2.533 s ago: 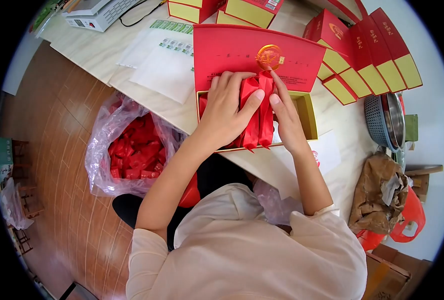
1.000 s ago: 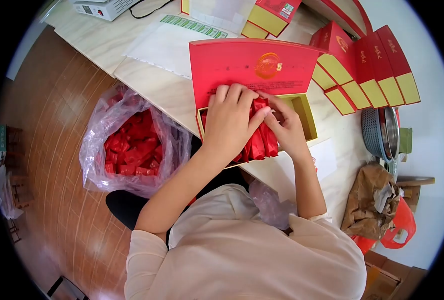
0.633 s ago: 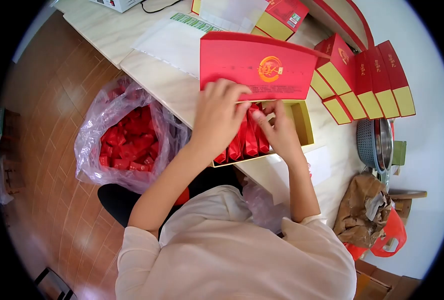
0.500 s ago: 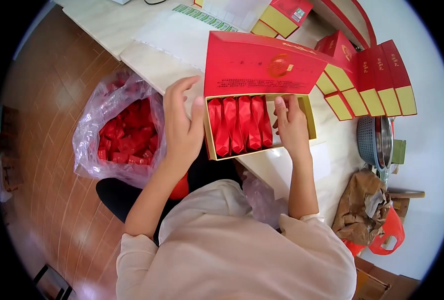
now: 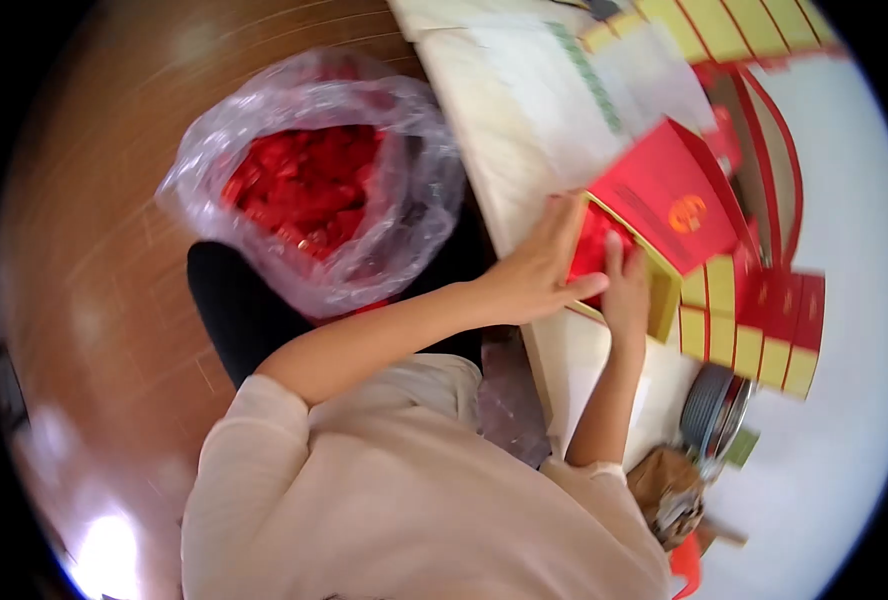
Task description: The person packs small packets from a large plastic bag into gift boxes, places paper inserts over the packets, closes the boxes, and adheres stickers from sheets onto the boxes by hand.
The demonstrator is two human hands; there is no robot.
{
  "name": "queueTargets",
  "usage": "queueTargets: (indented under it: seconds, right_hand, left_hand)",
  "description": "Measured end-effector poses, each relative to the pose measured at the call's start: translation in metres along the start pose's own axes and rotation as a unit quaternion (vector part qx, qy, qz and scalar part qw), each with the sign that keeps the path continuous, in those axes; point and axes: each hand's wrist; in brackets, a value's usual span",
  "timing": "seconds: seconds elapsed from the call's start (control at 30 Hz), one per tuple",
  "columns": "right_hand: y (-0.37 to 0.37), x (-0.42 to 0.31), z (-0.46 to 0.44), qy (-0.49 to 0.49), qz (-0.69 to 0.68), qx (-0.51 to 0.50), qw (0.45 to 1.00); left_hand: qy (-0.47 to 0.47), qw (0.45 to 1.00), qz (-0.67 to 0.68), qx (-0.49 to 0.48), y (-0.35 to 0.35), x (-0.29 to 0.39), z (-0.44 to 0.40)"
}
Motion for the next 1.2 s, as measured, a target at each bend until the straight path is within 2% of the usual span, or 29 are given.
queueTargets:
  seconds: [0.03, 0.07, 0.1, 0.13, 0.2, 0.23, 0.27, 0.33, 0.37, 0.43, 0.47, 0.53, 0.57, 0.6, 0.73, 0.8, 0.83, 0.87, 0.9, 0.97, 1.0, 1.07, 1.1, 1.2]
  right_hand:
    - [0.002, -0.005, -0.001, -0.044, 0.054, -0.014, 0.997]
    - [-0.001, -0.003, -0.002, -0.044, 0.088, -0.006, 0.995]
    - [-0.005, -0.005, -0.001, -0.017, 0.122, 0.043, 0.991]
    - [-0.001, -0.02, 0.002, -0.003, 0.066, 0.079, 0.995]
    - [-0.009, -0.023, 0.006, 0.12, 0.112, 0.209, 0.964]
    - [-0.013, -0.042, 0.006, 0.126, 0.11, 0.202, 0.965]
    - [-0.019, -0.066, 0.01, 0.191, 0.024, 0.235, 0.953]
    - [-0.044, -0.112, 0.015, 0.301, -0.11, 0.26, 0.911]
    - [-0.062, -0.135, 0.015, 0.369, -0.108, 0.219, 0.897]
    - [-0.109, -0.18, 0.011, 0.405, -0.215, 0.061, 0.886]
    - [-0.142, -0.193, 0.003, 0.435, -0.226, 0.026, 0.871]
    - [-0.215, -0.214, -0.007, 0.425, -0.234, -0.062, 0.872]
    - [-0.251, -0.219, -0.009, 0.378, -0.247, -0.106, 0.886]
    - [-0.291, -0.219, -0.018, 0.408, -0.222, -0.113, 0.878]
    - [-0.419, -0.232, -0.044, 0.421, -0.154, -0.2, 0.871]
    - [-0.46, -0.249, -0.057, 0.43, -0.113, -0.225, 0.867]
    - [-0.472, -0.261, -0.063, 0.423, -0.036, -0.227, 0.876]
    - [-0.484, -0.273, -0.069, 0.416, 0.043, -0.226, 0.88]
    - [-0.499, -0.279, -0.078, 0.416, 0.052, -0.238, 0.876]
    - [-0.527, -0.291, -0.094, 0.487, 0.124, -0.21, 0.839]
    - [-0.539, -0.298, -0.099, 0.488, 0.126, -0.219, 0.835]
    - [-0.553, -0.314, -0.106, 0.511, 0.209, -0.302, 0.777]
    - [-0.545, -0.329, -0.102, 0.52, 0.246, -0.306, 0.759]
    - [-0.575, -0.331, -0.126, 0.533, 0.263, -0.287, 0.751]
  left_hand:
    - [0.035, 0.999, 0.025, -0.006, 0.004, -0.003, 0.005]
    - [0.073, 0.996, 0.05, -0.018, 0.009, -0.012, 0.01]
    - [0.077, 0.993, 0.09, 0.001, 0.024, -0.013, 0.015]
    - [0.08, 0.988, 0.13, 0.014, 0.037, -0.014, 0.021]
    - [0.082, 0.972, 0.179, 0.13, 0.058, -0.036, 0.038]
    - [0.126, 0.964, 0.162, 0.168, 0.075, -0.043, 0.049]
    - [0.171, 0.953, 0.144, 0.203, 0.094, -0.05, 0.06]
    - [0.166, 0.928, 0.187, 0.275, 0.119, -0.086, 0.081]
    - [0.183, 0.919, 0.201, 0.286, 0.132, -0.095, 0.093]
    - [0.2, 0.906, 0.202, 0.313, 0.157, -0.115, 0.114]
    - [0.202, 0.899, 0.209, 0.329, 0.166, -0.123, 0.123]
    - [0.232, 0.864, 0.262, 0.362, 0.187, -0.139, 0.143]
    - [0.247, 0.851, 0.264, 0.382, 0.197, -0.146, 0.153]
    - [0.25, 0.837, 0.271, 0.405, 0.207, -0.154, 0.161]
    - [0.286, 0.768, 0.31, 0.482, 0.251, -0.18, 0.186]
    - [0.273, 0.745, 0.283, 0.539, 0.271, -0.201, 0.19]
    - [0.265, 0.74, 0.285, 0.548, 0.28, -0.207, 0.191]
    - [0.272, 0.732, 0.294, 0.55, 0.285, -0.209, 0.191]
    - [0.28, 0.723, 0.321, 0.544, 0.292, -0.208, 0.187]
    - [0.27, 0.723, 0.364, 0.521, 0.294, -0.214, 0.183]
    - [0.287, 0.717, 0.39, 0.502, 0.298, -0.21, 0.182]
    - [0.289, 0.705, 0.426, 0.487, 0.3, -0.215, 0.183]
    - [0.294, 0.7, 0.43, 0.488, 0.304, -0.217, 0.184]
    - [0.328, 0.658, 0.495, 0.462, 0.311, -0.219, 0.188]
Point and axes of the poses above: each hand's wrist, its own z-axis away from the middle knuckle, its own y-axis out of the back of the hand, x = y × z, and after that the axes turned 13 degrees about y, right-handed
